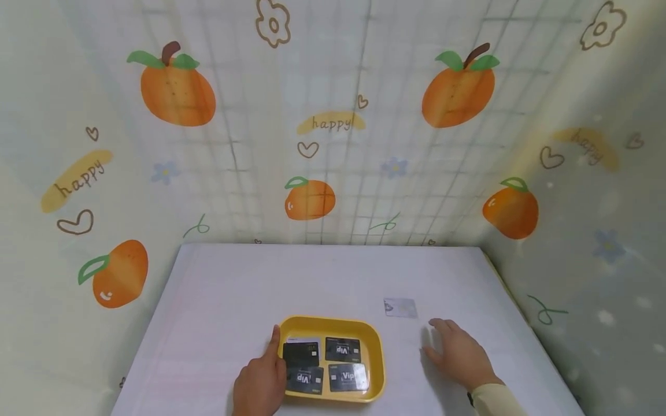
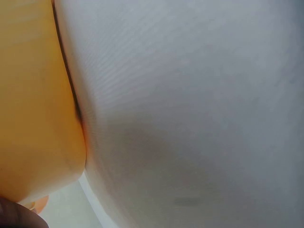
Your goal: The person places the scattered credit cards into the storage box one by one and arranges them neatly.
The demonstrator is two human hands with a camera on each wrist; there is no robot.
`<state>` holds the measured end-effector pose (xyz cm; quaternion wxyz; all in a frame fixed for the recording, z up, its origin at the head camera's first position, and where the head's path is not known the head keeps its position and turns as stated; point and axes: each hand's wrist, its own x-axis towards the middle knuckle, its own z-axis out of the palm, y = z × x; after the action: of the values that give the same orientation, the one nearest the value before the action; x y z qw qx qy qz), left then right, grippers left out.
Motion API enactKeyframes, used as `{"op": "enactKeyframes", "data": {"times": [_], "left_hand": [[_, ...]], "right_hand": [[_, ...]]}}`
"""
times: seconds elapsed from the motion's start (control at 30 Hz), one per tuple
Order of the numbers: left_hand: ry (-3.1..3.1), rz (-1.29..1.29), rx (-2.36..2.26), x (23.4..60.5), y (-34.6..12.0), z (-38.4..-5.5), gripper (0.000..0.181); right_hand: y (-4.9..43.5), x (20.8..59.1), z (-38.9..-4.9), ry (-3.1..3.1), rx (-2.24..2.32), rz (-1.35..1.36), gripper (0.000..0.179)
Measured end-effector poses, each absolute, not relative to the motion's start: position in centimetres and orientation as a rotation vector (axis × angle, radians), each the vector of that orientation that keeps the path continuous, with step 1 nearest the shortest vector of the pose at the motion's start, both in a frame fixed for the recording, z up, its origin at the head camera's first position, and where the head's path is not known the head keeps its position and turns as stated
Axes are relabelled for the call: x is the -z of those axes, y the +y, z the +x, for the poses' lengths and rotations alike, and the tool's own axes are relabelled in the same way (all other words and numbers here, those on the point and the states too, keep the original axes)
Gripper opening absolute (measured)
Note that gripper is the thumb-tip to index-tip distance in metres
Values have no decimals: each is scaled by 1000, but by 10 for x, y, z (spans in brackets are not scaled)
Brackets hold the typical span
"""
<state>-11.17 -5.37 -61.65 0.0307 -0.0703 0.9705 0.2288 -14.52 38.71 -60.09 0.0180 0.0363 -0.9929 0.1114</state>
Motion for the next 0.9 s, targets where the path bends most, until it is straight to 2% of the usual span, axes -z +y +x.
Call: {"op": "enactKeyframes", "data": {"times": [0.2, 0.4, 0.73, 0.9], "left_hand": [[2967, -227, -709, 616, -58, -114, 71], [3030, -199, -713, 617, -60, -114, 70], [3068, -201, -689, 619, -60, -116, 69], [3085, -211, -672, 618, -62, -117, 69]], "right_hand": [[391, 601, -181, -3050, -376, 228, 64], [382, 596, -215, -3100, -354, 287, 76], [371, 586, -247, -3325, -569, 184, 94], [366, 588, -253, -3337, -555, 172, 89]]}}
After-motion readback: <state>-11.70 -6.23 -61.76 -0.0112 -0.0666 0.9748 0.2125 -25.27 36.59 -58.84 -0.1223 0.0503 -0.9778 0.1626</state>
